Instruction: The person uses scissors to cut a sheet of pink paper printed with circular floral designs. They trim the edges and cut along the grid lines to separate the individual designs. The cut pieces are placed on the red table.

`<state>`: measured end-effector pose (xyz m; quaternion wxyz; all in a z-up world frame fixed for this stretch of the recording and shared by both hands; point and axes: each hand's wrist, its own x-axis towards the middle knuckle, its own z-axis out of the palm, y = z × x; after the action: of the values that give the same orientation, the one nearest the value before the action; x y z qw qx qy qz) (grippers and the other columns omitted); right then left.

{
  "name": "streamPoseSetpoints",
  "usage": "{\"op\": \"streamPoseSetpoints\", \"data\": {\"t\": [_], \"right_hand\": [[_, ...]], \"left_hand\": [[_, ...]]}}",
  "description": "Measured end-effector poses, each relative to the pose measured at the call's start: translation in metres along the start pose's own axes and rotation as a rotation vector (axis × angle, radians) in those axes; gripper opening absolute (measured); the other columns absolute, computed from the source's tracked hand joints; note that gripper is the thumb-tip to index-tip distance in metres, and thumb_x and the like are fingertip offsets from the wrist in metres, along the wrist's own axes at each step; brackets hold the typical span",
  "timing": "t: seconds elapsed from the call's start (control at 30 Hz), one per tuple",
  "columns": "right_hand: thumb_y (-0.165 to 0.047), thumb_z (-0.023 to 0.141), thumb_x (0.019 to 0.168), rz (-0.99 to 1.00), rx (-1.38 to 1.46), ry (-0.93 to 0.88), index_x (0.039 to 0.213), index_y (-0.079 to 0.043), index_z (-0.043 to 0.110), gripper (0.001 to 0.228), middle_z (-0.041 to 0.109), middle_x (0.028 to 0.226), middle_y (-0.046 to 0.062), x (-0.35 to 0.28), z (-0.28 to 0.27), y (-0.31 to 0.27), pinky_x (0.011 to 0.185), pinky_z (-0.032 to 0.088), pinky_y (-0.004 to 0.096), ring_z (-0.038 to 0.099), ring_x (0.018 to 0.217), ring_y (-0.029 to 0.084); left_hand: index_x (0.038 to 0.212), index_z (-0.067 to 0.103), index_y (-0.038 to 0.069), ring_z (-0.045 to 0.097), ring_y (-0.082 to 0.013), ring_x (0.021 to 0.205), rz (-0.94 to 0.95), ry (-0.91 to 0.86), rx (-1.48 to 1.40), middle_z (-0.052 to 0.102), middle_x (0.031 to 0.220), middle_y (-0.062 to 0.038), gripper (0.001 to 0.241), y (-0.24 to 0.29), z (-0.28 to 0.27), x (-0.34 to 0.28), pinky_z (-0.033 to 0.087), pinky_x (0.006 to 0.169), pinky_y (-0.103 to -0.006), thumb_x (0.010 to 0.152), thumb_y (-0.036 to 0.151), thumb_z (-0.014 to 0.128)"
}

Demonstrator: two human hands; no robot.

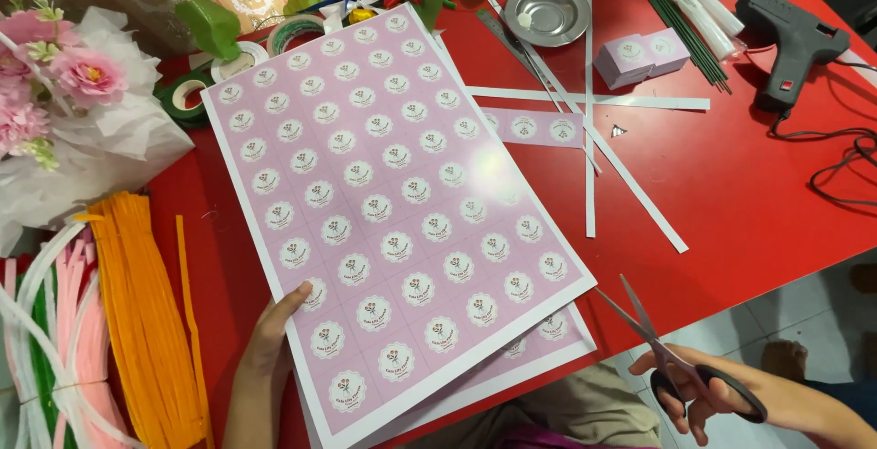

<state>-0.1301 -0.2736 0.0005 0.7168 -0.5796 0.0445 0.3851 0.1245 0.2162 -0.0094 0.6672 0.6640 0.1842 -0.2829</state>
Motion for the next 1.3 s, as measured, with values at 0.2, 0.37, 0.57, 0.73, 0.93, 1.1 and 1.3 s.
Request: {"op": "streamPoseSetpoints", "data": {"t": [0.2, 0.37, 0.57, 0.73, 0.93, 1.1, 1.3], "right_hand": [[-0.069, 0.056, 0.088, -0.054, 0.053, -0.051, 0.144, -0.003, 0.050, 0.087, 0.057, 0.085, 0.012, 0.010, -0.001, 0.011, 0.072, 0.062, 0.038, 0.063, 0.074, 0.020], [-0.074, 0.058, 0.086, -0.085, 0.053, -0.084, 0.150, -0.009, 0.039, 0.093, 0.057, 0.086, 0.012, 0.023, -0.018, 0.034, 0.069, 0.064, 0.039, 0.062, 0.072, 0.020], [-0.076, 0.065, 0.068, 0.117, 0.044, 0.002, 0.116, -0.009, 0.056, 0.083, 0.060, 0.084, 0.012, 0.023, -0.015, 0.007, 0.070, 0.066, 0.041, 0.063, 0.071, 0.023], [-0.081, 0.072, 0.054, 0.187, 0.075, -0.080, 0.149, -0.014, 0.049, 0.119, 0.064, 0.082, 0.013, 0.033, -0.054, 0.051, 0.070, 0.067, 0.042, 0.068, 0.070, 0.022], [-0.086, 0.047, 0.084, -0.184, -0.056, -0.132, 0.160, -0.028, 0.014, 0.101, 0.064, 0.076, 0.015, 0.043, -0.085, 0.099, 0.043, 0.062, 0.031, 0.066, 0.063, 0.022], [-0.084, 0.054, 0.095, -0.290, 0.047, -0.160, 0.147, 0.002, 0.046, 0.102, 0.061, 0.087, 0.022, 0.012, -0.077, 0.060, 0.052, 0.063, 0.036, 0.072, 0.079, 0.034], [-0.078, 0.086, 0.099, -0.421, 0.274, -0.116, 0.148, 0.008, 0.039, 0.109, 0.057, 0.084, 0.019, -0.015, -0.112, 0.092, 0.063, 0.066, 0.045, 0.076, 0.081, 0.042]], "left_hand": [[0.128, 0.067, 0.004, 0.061, -0.0248, 0.129, 0.032, 0.083, -0.026, 0.070, 0.130, -0.012, 0.042, -0.065, -0.055, 0.057, 0.044, 0.114, -0.0383, 0.096, 0.028, 0.055], [0.159, 0.026, 0.022, 0.034, -0.0168, 0.152, 0.044, 0.035, 0.118, 0.039, 0.163, 0.004, 0.084, -0.008, -0.001, -0.004, 0.024, 0.125, -0.0395, 0.082, 0.042, 0.054], [0.162, -0.004, 0.024, 0.016, -0.0173, 0.157, 0.113, -0.232, 0.224, 0.015, 0.172, 0.004, 0.107, -0.015, -0.012, -0.017, 0.017, 0.124, -0.0456, 0.079, 0.050, 0.057], [0.162, 0.029, 0.022, 0.048, -0.0238, 0.144, -0.115, -0.157, -0.005, 0.049, 0.159, -0.003, 0.086, -0.019, -0.004, -0.011, 0.039, 0.118, -0.0428, 0.082, 0.033, 0.058], [0.144, 0.057, 0.010, 0.064, -0.0284, 0.131, -0.249, -0.279, 0.196, 0.068, 0.141, -0.011, 0.063, 0.009, 0.028, -0.017, 0.047, 0.112, -0.0413, 0.087, 0.037, 0.058], [0.139, 0.060, 0.004, 0.067, -0.0305, 0.123, -0.132, -0.349, 0.065, 0.069, 0.135, -0.014, 0.053, -0.001, 0.051, -0.039, 0.055, 0.103, -0.0412, 0.091, 0.028, 0.057], [0.144, 0.054, 0.011, 0.062, -0.0256, 0.131, 0.138, -0.497, 0.189, 0.064, 0.142, -0.007, 0.056, -0.063, 0.086, -0.077, 0.054, 0.110, -0.0385, 0.095, 0.037, 0.055]]}}
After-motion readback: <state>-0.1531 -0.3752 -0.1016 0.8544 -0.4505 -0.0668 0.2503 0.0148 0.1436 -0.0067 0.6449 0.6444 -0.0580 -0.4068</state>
